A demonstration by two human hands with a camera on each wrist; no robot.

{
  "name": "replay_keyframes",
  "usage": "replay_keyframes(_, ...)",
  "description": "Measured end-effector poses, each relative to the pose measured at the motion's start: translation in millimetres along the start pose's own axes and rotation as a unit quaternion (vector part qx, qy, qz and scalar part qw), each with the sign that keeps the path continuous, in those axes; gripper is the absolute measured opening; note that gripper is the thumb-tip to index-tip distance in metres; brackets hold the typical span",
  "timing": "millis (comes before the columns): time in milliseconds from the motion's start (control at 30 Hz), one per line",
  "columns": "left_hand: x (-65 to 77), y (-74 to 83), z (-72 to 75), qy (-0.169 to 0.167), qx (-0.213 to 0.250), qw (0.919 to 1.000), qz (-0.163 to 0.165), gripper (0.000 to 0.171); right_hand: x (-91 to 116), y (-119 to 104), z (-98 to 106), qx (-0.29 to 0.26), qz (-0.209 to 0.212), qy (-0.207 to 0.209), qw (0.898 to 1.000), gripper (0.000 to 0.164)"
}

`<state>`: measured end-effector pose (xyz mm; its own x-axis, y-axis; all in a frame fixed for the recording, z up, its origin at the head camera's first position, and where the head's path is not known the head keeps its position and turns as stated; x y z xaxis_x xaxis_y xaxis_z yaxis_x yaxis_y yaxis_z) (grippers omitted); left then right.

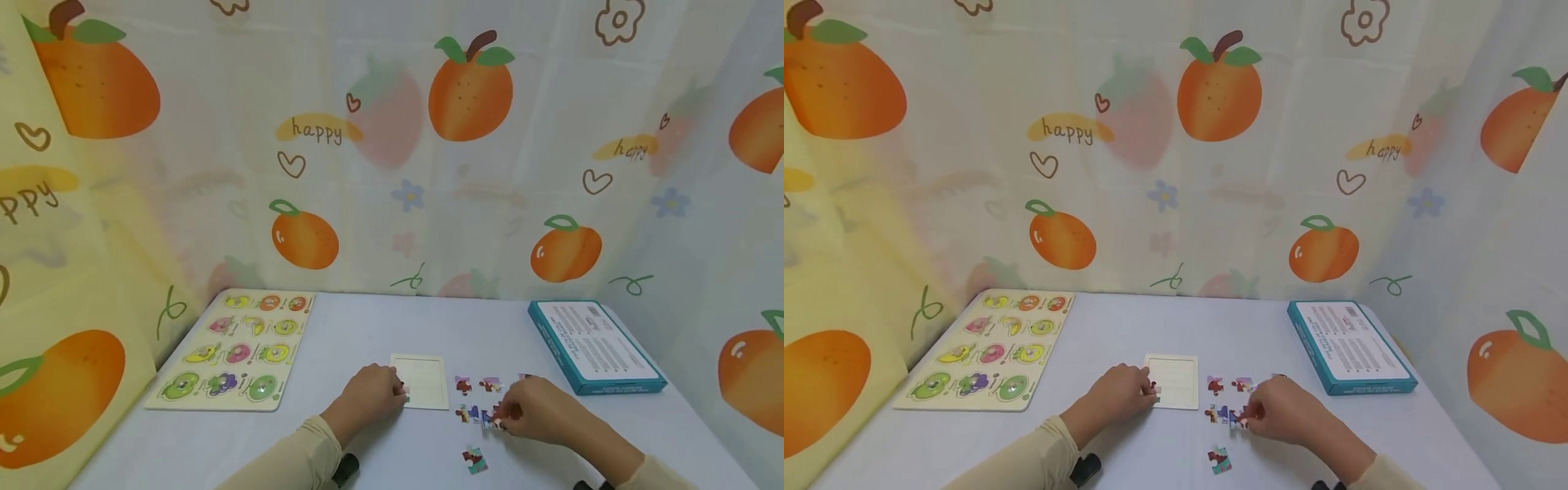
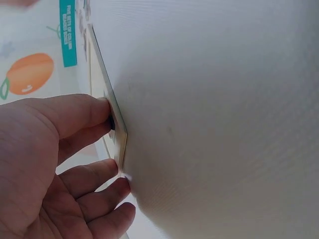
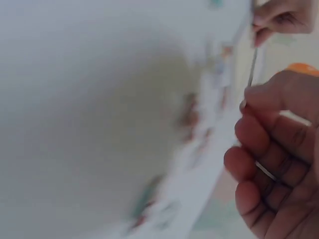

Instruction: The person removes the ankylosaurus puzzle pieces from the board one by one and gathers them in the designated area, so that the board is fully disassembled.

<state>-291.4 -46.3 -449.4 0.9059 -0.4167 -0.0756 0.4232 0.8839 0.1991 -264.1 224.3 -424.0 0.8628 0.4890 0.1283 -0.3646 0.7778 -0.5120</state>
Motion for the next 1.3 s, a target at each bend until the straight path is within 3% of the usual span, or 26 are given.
replay_keyframes(167,0.8,-2.2,-0.6,-0.006,0.004,0.9999,0.007,0.013,31.1,23.6,-14.5,-0.057,0.035,-0.027,0.997,0.008)
replay_keyframes(367,1.4,-3.4,-1.5,0.004,0.003,1.0000,0.000,0.014,28.1,21.9,-18.5,-0.033,0.048,-0.049,0.997,0.012)
replay_keyframes(500,0.5,-3.4,-4.2,-0.001,0.006,1.0000,0.000,0.019,9.0,1.3,-10.9,-0.014,0.050,-0.044,0.998,0.016)
replay_keyframes(633,-1.1,-3.2,-4.4,-0.005,0.011,0.9998,0.015,0.016,-25.9,-29.1,-9.0,0.011,0.063,-0.011,0.998,0.009)
replay_keyframes(800,-1.7,-4.8,-6.2,-0.004,-0.001,0.9988,0.048,0.026,-77.2,-59.5,-27.6,0.057,0.079,0.019,0.995,0.007)
replay_keyframes(933,-0.1,-4.6,-7.9,-0.002,-0.009,0.9994,0.034,0.028,-105.9,-73.9,-45.1,0.105,0.083,0.023,0.991,0.008)
replay_keyframes(1067,0.6,-4.7,-6.8,-0.008,-0.008,0.9998,0.013,0.036,-118.4,-82.4,-52.1,0.132,0.067,0.030,0.989,0.004)
replay_keyframes(1300,-1.1,-7.4,-3.2,-0.052,-0.005,0.9986,0.010,0.059,-122.4,-89.4,-53.8,0.146,0.063,0.041,0.986,0.012)
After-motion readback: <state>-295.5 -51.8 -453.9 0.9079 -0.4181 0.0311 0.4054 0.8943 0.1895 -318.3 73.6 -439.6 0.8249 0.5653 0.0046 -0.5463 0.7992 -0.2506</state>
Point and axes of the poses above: each hand's wrist, its own x-axis away from the middle knuckle, its own z-axis out of the back of the hand, y = z × x, the point moved 4 cm from there along -x, towards the middle knuckle, and after that the axes turned 8 degrees about -x, right-handed, at the moved point
